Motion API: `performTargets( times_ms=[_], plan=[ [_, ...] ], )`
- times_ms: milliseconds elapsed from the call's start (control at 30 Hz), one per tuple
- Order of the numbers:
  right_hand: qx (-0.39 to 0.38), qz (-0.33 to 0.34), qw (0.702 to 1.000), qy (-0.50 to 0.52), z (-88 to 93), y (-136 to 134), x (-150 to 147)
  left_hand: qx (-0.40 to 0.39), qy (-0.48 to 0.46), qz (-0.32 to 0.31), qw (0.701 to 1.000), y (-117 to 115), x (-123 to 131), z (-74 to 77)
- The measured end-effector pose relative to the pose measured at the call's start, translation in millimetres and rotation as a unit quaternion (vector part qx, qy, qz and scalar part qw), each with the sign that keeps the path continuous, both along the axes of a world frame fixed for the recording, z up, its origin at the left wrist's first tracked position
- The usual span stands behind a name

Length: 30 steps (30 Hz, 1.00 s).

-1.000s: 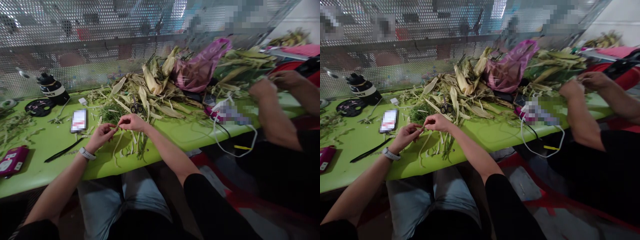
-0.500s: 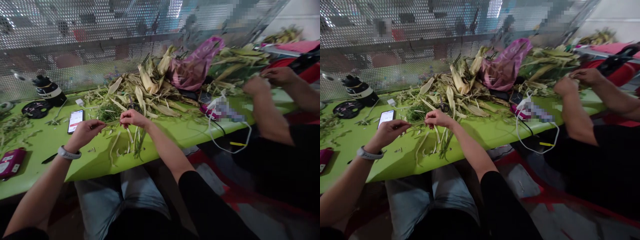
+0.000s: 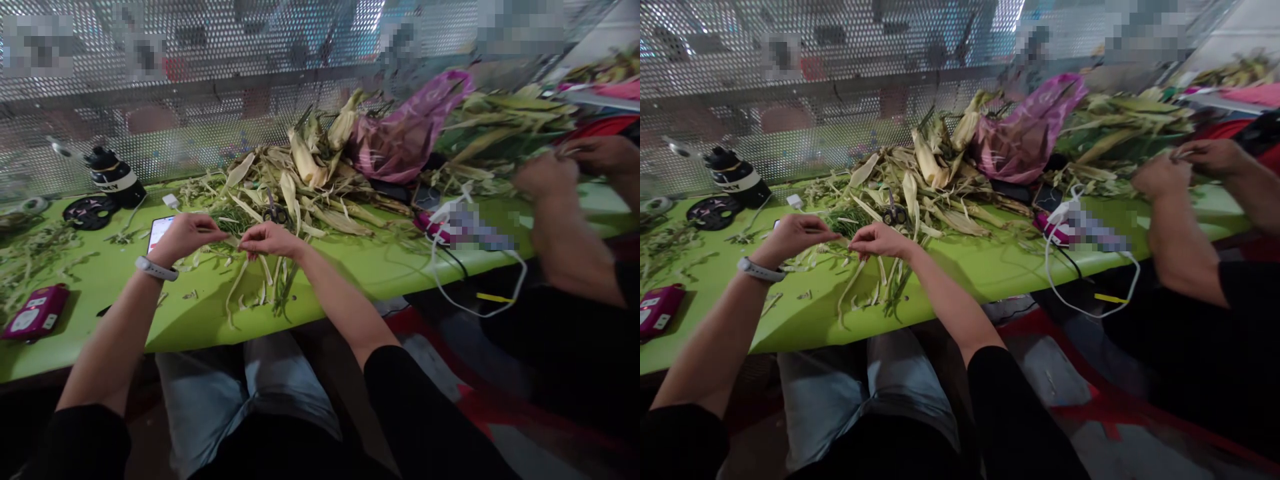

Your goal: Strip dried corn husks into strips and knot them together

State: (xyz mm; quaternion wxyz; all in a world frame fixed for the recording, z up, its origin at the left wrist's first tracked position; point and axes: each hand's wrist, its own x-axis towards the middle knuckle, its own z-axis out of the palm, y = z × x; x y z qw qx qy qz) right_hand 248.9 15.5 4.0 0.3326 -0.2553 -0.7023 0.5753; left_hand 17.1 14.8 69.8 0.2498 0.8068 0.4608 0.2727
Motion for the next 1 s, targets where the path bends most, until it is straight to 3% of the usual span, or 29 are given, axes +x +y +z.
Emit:
performTargets(
  times_ms=[67,167,233,300,367,600,833,1000],
  plan=[
    [-0.022,-0.038,0.998,0.04,-0.8,1.7,-2.2,0.017,-0.134,0.09,0.987,5.5,-5.0,-8.9],
    [-0.042,-0.102,0.991,0.079,-5.4,2.2,-10.7,-0.014,-0.31,0.172,0.935,5.2,1.1,-30.0],
    [-0.05,-0.127,0.987,0.091,-9.7,0.9,-18.4,-0.093,-0.347,0.168,0.918,-1.6,13.9,-44.6],
    [-0.057,-0.139,0.984,0.094,-13.6,-0.8,-25.3,-0.175,-0.353,0.113,0.912,-10.4,28.5,-56.2],
    [-0.062,-0.144,0.983,0.091,-16.6,-2.1,-29.6,-0.198,-0.381,0.096,0.898,-17.1,39.5,-63.2],
    [-0.048,-0.107,0.988,0.096,-19.2,-5.2,-28.6,-0.205,-0.454,0.143,0.855,-13.6,30.2,-64.2],
    [-0.026,-0.033,0.996,0.077,-13.2,-15.9,-21.4,-0.243,-0.426,0.125,0.863,-15.6,18.3,-60.7],
    [0.076,-0.112,0.99,0.03,-19.7,-13.9,-24.0,-0.245,-0.396,0.085,0.881,-19.8,16.9,-61.1]
  ],
)
